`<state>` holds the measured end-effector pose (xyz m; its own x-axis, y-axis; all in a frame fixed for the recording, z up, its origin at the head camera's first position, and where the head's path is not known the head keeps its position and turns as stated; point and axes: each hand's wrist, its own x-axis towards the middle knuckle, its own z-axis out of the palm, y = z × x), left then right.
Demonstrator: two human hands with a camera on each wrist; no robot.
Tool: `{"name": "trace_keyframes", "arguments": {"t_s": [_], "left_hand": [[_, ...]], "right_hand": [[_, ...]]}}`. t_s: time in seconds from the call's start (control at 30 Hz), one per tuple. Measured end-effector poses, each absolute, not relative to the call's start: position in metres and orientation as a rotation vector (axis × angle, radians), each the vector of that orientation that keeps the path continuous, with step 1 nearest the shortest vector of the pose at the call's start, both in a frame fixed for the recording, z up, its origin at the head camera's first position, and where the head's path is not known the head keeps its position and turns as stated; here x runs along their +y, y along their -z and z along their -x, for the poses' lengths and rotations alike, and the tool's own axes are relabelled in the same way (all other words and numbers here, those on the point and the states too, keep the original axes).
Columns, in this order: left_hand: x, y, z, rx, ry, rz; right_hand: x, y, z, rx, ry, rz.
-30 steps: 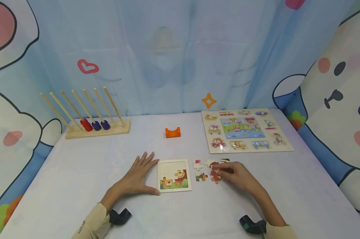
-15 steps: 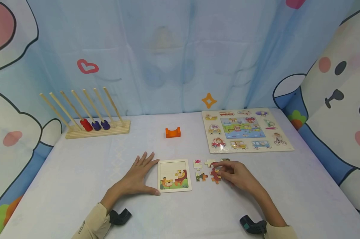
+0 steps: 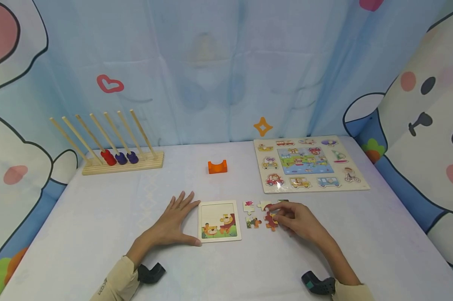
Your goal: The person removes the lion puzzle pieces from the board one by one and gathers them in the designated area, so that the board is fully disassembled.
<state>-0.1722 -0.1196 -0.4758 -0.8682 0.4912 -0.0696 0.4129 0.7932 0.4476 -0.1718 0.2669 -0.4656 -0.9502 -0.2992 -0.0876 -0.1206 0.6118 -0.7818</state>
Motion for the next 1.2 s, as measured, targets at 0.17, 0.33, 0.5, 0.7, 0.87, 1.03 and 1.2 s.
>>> {"name": "trace_keyframes", "arguments": {"t_s": [0.17,0.33,0.5,0.7,0.87,1.03,1.2], "left_hand": [[-0.120,0.477,0.173,2.803,-0.619,-0.702],[-0.119,0.476,0.173,2.809,-0.628,-0.706],[-0.119,0.475,0.173,2.811,-0.640,-0.711],[-0.119,0.475,0.173,2.806,-0.652,-0.712],[-0.119,0.474,0.173,2.802,-0.629,-0.701],[-0.119,0.474,0.173,2.797,-0.625,-0.718],[-0.120,0.474,0.172,2.793,-0.633,-0.705]], "right_hand": [[0.268,0.465,0.172,2.617,1.269,0.328],[0.268,0.463,0.173,2.622,1.255,0.310],[0.268,0.461,0.173,2.620,1.256,0.300],[0.268,0.460,0.173,2.608,1.297,0.318],[0.265,0.459,0.172,2.619,1.311,0.328],[0.250,0.453,0.171,2.670,1.300,0.407],[0.227,0.449,0.176,2.664,1.311,0.545]]}}
